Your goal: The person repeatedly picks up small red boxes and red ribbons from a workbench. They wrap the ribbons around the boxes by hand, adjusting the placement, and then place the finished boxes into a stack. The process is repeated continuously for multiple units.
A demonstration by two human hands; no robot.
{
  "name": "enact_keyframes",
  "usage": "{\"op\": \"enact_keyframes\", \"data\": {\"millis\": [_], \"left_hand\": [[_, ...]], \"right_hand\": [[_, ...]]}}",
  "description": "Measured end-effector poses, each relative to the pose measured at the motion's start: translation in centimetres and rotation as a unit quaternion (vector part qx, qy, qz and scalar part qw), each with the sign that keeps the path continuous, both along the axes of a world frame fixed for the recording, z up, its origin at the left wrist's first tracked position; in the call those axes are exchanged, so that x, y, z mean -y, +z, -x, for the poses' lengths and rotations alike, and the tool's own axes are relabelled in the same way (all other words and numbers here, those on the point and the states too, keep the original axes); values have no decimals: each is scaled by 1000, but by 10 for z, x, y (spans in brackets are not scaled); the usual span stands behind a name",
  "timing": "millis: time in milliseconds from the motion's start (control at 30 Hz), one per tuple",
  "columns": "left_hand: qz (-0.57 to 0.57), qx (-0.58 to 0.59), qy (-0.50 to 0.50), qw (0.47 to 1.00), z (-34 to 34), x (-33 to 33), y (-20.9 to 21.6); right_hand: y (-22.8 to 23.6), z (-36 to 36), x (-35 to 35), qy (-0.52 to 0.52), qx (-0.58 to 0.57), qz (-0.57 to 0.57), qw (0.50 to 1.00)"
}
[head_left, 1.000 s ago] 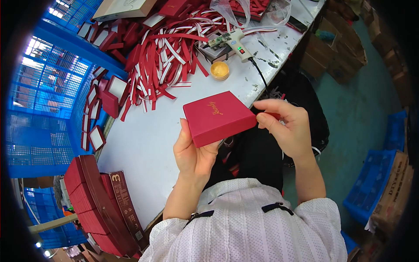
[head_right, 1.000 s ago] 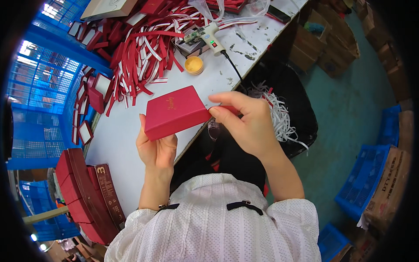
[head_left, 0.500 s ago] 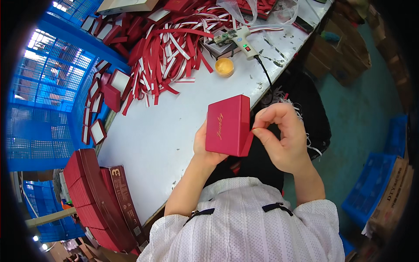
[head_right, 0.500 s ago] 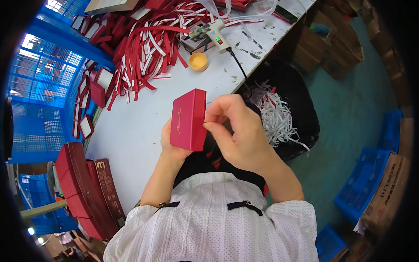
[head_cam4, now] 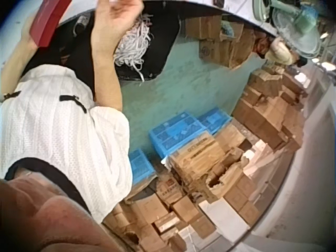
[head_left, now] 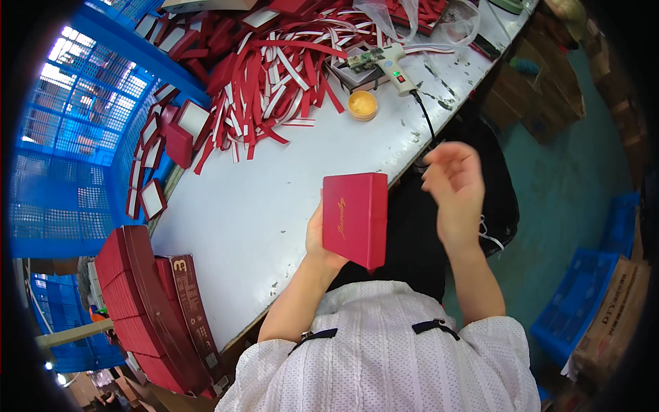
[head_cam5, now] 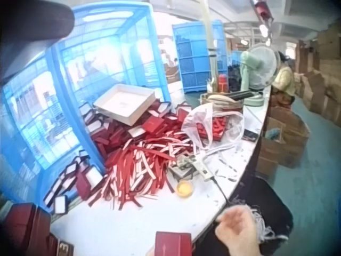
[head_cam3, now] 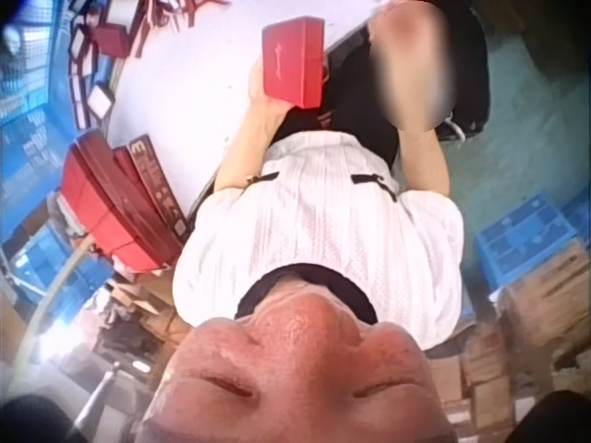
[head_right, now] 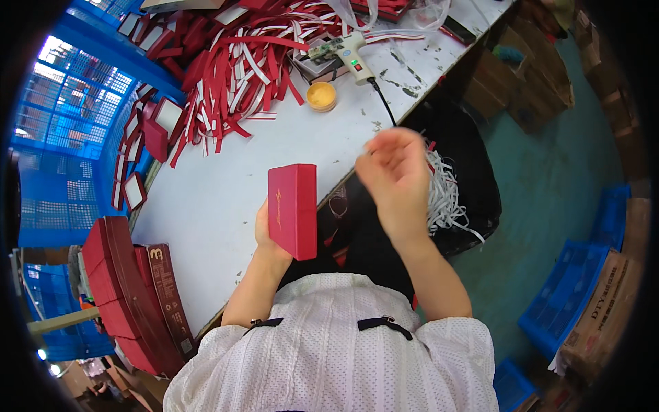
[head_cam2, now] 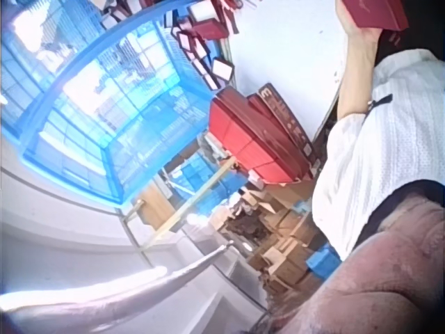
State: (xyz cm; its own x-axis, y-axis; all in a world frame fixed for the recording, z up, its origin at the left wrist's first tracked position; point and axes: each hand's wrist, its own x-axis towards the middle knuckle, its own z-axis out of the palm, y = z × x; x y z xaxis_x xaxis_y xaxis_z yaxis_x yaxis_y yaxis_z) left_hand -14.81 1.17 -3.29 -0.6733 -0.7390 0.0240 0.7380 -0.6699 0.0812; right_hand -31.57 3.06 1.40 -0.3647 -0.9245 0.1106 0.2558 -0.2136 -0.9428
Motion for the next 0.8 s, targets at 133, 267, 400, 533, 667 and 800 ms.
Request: {"op": "enact_keyframes", "data": {"millis": [133,267,400,533,667,800], "left_hand": [[41,215,105,970,-16,4,-5],[256,506,312,762,-40,-1,-17],[390,643,329,571,-70,2,-2],[266,629,240,690,-95,-4,-10],[309,607,196,705,-115,-18,-2],[396,563,196,698,-128,-43,-1]], "right_hand": [[-11,-41,-22,254,70,-111,958],[-24,-66,-2,294,19,-118,948],[-36,-95,10,376,-162,-92,908],[-51,-96,53,418,-107,-107,896],[-53,-92,139,130,-448,34,884],[-101,-111,232,25,-349,94,932]]}}
